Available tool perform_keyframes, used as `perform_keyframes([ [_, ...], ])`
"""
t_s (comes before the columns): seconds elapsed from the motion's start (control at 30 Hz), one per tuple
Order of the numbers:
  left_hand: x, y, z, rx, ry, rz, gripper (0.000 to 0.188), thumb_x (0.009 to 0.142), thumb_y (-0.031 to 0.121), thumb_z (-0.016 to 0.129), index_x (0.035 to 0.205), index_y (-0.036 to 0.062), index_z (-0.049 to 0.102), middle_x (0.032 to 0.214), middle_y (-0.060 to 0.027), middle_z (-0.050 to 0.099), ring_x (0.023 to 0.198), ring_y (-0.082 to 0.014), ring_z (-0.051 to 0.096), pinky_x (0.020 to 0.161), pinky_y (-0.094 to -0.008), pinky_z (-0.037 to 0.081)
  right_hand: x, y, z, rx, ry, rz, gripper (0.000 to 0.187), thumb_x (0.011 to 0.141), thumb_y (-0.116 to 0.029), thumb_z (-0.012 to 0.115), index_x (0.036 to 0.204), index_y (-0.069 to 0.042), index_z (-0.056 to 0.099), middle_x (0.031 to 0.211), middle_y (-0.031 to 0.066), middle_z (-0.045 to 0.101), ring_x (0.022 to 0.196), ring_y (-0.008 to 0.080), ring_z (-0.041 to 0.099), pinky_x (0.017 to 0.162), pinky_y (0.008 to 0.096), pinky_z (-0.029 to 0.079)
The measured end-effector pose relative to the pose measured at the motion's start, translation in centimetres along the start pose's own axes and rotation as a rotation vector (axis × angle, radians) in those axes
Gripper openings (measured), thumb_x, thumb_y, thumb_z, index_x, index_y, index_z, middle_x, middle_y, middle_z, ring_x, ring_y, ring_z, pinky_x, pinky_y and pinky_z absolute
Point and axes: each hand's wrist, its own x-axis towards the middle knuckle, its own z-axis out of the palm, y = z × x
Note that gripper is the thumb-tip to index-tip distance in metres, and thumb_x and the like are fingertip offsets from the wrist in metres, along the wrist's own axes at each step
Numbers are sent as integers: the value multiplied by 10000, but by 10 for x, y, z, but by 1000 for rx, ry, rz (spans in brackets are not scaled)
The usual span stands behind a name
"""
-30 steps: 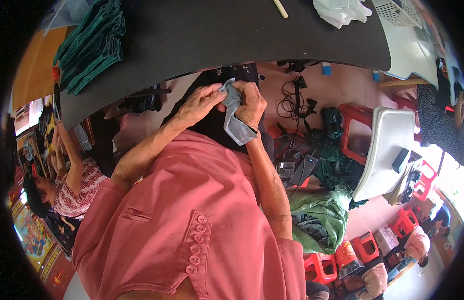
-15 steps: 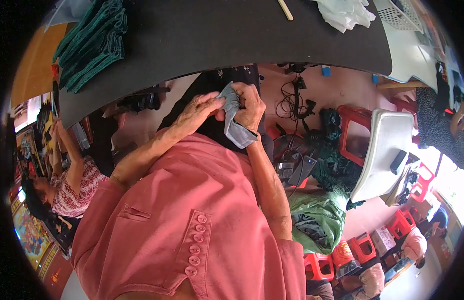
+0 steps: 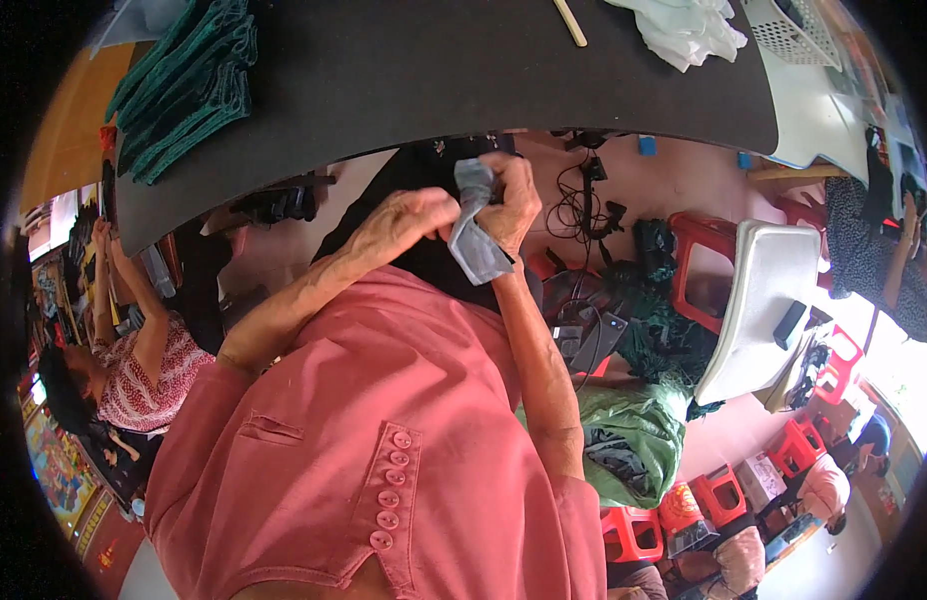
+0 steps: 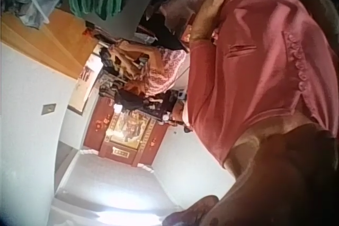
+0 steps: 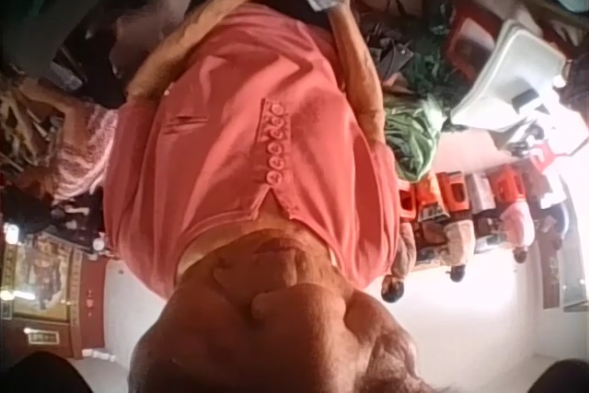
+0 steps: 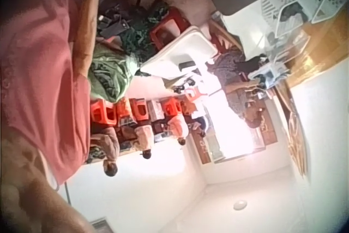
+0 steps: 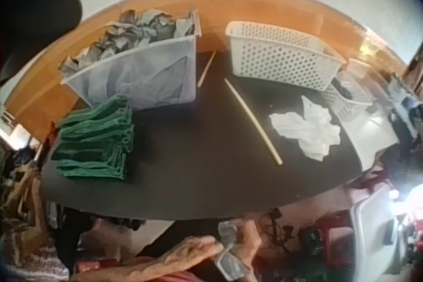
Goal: Folding and stacking small pieces of green textile fabric at a workshop table.
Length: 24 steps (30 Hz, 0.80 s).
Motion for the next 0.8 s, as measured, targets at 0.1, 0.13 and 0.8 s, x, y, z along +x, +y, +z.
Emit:
perform_keyframes([
  [0.1,4,-13,14,197,95,166,320,812,305,615,833,-10,558,660,-85,539,635,-152,512,626,-281,428,12,-1,2,-218,43,-74,267,629,66,620,875,-23,568,790,86,589,684,202,589,627,297,473],
  [0.13,9,-13,10,196,97,167,320,812,305,615,833,-10,558,660,-85,539,635,-152,512,626,-281,428,12,-3,2,-218,41,-76,267,629,66,620,875,-23,568,790,86,589,684,202,589,627,297,473],
  [0.8,34,-31,3,956,281,464,108,805,115,529,833,41,603,778,-139,632,766,-311,613,716,-414,484,-3,-32,-13,-104,-238,249,198,692,33,633,879,-31,613,776,73,652,686,120,619,659,256,486],
])
